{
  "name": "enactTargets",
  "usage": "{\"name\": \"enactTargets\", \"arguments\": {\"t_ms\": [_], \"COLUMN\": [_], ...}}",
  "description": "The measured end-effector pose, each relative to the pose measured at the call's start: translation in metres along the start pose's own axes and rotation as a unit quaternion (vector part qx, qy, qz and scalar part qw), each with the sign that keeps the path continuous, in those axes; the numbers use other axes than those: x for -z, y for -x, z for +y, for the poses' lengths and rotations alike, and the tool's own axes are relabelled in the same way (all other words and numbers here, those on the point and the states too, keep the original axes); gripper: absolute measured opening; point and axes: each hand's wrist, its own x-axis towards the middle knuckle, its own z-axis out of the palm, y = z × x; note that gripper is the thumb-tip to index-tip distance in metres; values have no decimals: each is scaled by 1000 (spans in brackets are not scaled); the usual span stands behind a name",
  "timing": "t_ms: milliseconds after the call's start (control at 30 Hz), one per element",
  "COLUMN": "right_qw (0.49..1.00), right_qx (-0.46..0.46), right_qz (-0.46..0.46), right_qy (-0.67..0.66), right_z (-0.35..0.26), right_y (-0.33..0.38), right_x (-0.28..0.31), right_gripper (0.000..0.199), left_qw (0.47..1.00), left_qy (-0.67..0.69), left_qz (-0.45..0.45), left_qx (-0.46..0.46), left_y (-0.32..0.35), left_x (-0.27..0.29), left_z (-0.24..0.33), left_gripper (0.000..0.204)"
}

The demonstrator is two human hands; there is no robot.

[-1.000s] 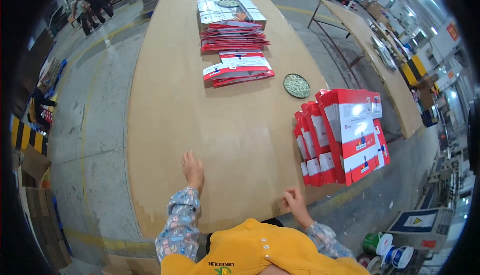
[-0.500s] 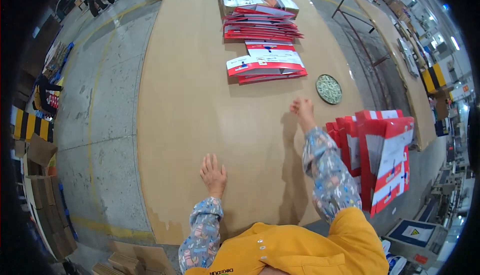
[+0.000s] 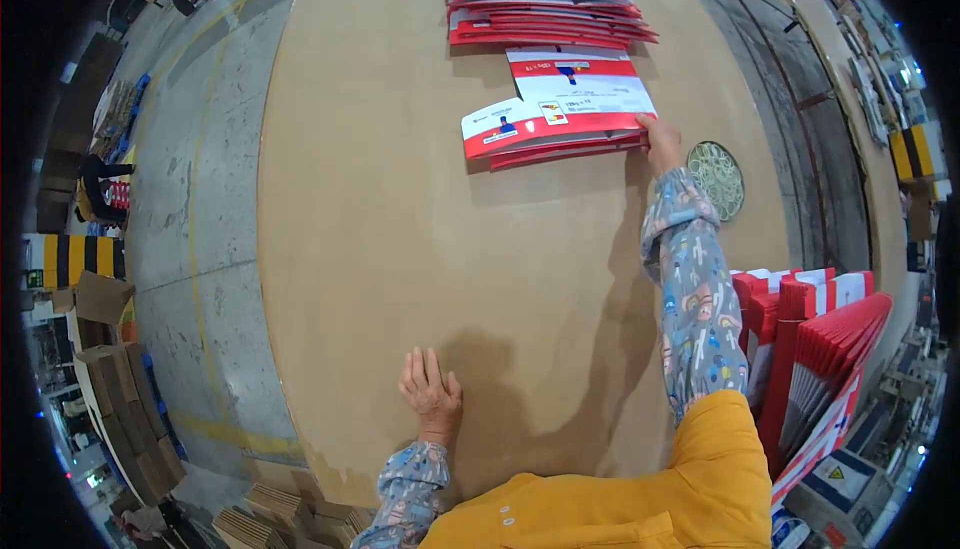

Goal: The person is aligning and stacking flat-folded cardboard packaging boxes on a work table.

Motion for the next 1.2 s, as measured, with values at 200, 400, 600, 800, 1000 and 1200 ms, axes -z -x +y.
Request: {"name": "enactTargets", "arguments": {"t_ms": [200, 400, 600, 800, 1000, 1200], "right_qw": [923, 998, 968, 962, 982, 970], "right_qx": [137, 12, -53, -115, -14, 204], "right_qz": [149, -33, -97, -111, -189, -85], "right_qy": [326, -52, -226, -223, -21, 97], "right_z": [5, 12, 66, 99, 121, 74], "right_y": [-49, 28, 136, 309, 350, 252], "right_x": [43, 14, 13, 5, 7, -12], "right_gripper": [45, 24, 39, 37, 26, 30], "left_qw": [1000, 1000, 961, 506, 434, 534], "left_qy": [4, -9, 262, 817, 839, 781], "left_qz": [2, 15, 19, -58, 41, 151], "left_qx": [-18, -15, 91, 269, 325, 285], "left_y": [-3, 1, -27, -115, -154, -193], "left_x": [1, 1, 2, 1, -13, 2], "left_z": [1, -4, 38, 94, 77, 38], "left_gripper": [61, 61, 54, 45, 45, 48]}}
